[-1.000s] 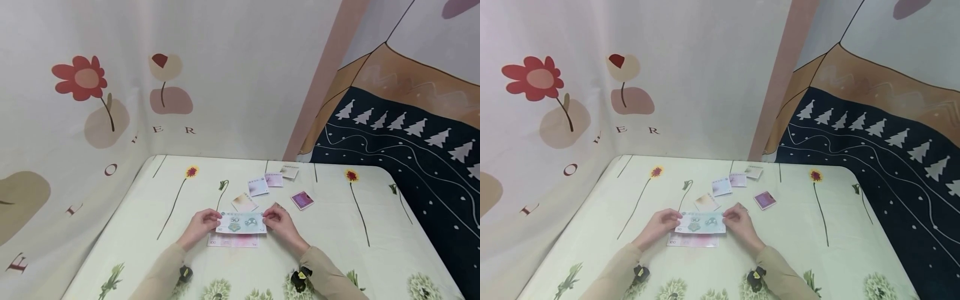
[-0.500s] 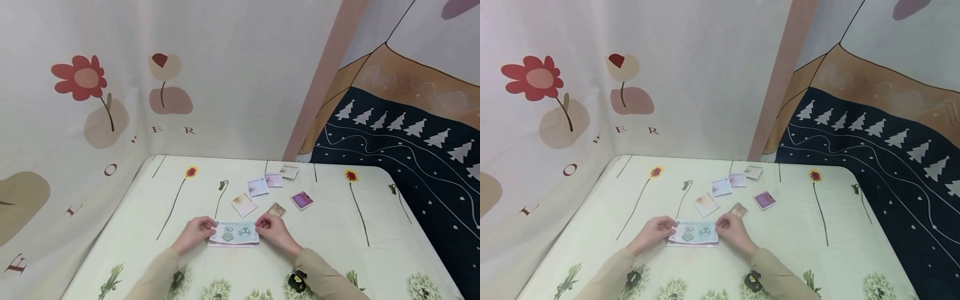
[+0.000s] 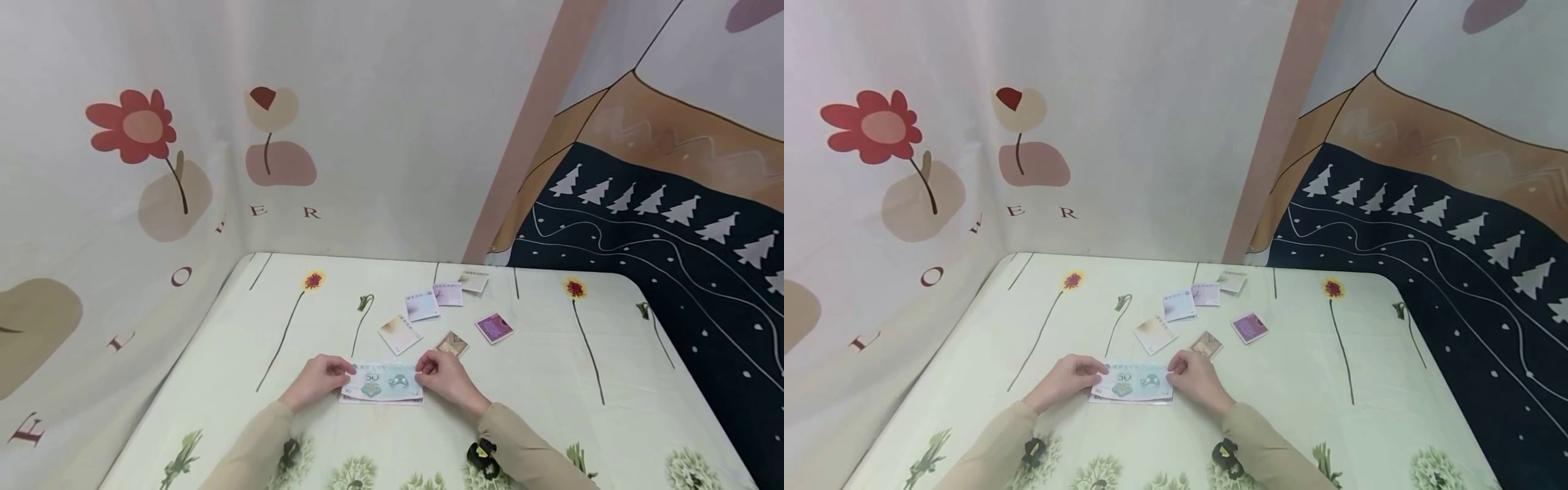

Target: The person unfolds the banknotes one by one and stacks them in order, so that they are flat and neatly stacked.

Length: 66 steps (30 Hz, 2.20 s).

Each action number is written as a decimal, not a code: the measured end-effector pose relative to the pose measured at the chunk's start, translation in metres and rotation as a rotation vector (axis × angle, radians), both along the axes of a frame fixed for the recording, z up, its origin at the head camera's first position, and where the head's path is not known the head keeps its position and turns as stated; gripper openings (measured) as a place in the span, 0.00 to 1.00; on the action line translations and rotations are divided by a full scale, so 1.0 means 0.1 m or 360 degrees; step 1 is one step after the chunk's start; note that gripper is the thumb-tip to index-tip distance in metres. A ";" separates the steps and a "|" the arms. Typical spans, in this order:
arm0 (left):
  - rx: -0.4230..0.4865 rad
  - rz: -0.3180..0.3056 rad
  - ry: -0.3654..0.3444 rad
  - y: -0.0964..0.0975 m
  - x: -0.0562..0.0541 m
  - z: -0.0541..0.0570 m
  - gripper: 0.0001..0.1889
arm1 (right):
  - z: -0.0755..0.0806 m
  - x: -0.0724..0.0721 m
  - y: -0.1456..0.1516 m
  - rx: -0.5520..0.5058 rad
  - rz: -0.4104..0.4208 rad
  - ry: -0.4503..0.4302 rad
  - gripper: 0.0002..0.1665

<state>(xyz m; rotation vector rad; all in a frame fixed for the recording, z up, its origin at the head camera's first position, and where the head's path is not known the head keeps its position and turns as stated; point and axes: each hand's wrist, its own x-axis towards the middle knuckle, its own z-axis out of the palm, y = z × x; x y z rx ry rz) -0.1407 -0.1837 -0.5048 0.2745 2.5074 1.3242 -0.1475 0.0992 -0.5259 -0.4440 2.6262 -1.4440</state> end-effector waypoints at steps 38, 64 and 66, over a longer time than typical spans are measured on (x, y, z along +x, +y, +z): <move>-0.0023 0.0057 -0.0105 0.02 0.05 0.05 0.10 | 0.07 -0.04 0.02 0.0087 0.0119 -0.0008 0.09; 0.0144 -0.0044 -0.0239 0.31 -0.08 0.19 0.11 | 0.10 -0.04 0.18 -0.0178 0.0070 -0.0041 0.11; 0.0157 -0.0059 -0.0232 0.35 -0.10 0.20 0.11 | 0.10 -0.06 0.20 -0.0185 0.0066 -0.0052 0.11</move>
